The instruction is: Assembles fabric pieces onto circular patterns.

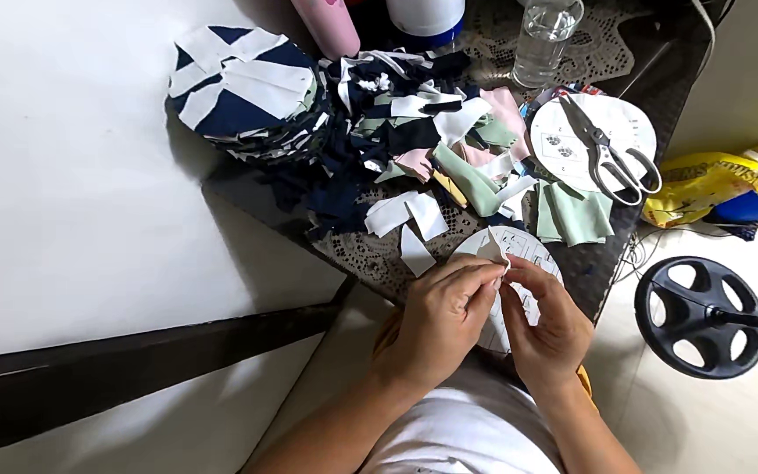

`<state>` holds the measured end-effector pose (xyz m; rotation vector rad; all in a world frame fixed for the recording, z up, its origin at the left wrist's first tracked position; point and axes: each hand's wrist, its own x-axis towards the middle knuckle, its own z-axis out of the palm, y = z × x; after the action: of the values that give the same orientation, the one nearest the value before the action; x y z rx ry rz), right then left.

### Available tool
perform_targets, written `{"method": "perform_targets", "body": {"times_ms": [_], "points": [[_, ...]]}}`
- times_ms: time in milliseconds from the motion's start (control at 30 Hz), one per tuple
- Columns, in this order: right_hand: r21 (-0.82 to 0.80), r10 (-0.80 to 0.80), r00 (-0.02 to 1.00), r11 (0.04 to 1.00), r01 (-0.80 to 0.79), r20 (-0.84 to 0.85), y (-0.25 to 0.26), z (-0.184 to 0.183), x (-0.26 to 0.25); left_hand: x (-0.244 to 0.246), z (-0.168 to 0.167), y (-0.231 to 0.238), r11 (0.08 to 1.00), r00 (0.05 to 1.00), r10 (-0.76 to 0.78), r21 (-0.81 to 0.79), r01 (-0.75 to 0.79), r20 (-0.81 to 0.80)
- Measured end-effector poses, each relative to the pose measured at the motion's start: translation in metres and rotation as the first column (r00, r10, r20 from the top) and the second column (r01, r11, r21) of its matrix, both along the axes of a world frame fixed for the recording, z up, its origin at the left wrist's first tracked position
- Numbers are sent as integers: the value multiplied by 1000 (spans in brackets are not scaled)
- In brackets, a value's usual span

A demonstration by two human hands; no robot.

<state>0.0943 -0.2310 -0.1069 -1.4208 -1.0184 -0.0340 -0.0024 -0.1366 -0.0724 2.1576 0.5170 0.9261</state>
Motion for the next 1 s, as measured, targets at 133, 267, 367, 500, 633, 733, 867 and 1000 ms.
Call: {"method": "perform_targets", "body": {"times_ms": [133, 267, 367, 500, 633, 733, 867, 1000], "points": [[0, -5, 999, 1000, 5, -31, -2, 3, 2, -1, 2, 0, 1000, 999, -21, -22, 20, -27], [54, 187, 834, 981, -186, -519, -10, 18, 11, -6, 8, 9, 954, 996, -90, -284, 91, 17], [125, 243, 591, 964, -234, -770, -18, 31, 35, -12, 18, 30, 821, 992, -125, -558, 122, 33], [56, 225, 630, 959, -277, -743, -23, 46, 67, -7, 36, 57, 765, 989, -136, -640, 72, -51], [-170, 88, 886, 968, -183, -455, -19, 67, 84, 4, 48, 70, 847, 987, -126, -528, 56, -98], [-141, 99, 972, 981, -131, -211, -22, 78, 87, 6, 51, 71, 870, 987, -158, -470, 148, 18], [-209, 121, 987, 973, -96, 107, -47, 60, 76, -12, 26, 64, 943, 974, -223, -246, 225, 37], [-335, 114, 944, 942, -4, 309, -76, 2, 51, -35, -25, 37, 957, 949, -210, 150, 249, -237]]}}
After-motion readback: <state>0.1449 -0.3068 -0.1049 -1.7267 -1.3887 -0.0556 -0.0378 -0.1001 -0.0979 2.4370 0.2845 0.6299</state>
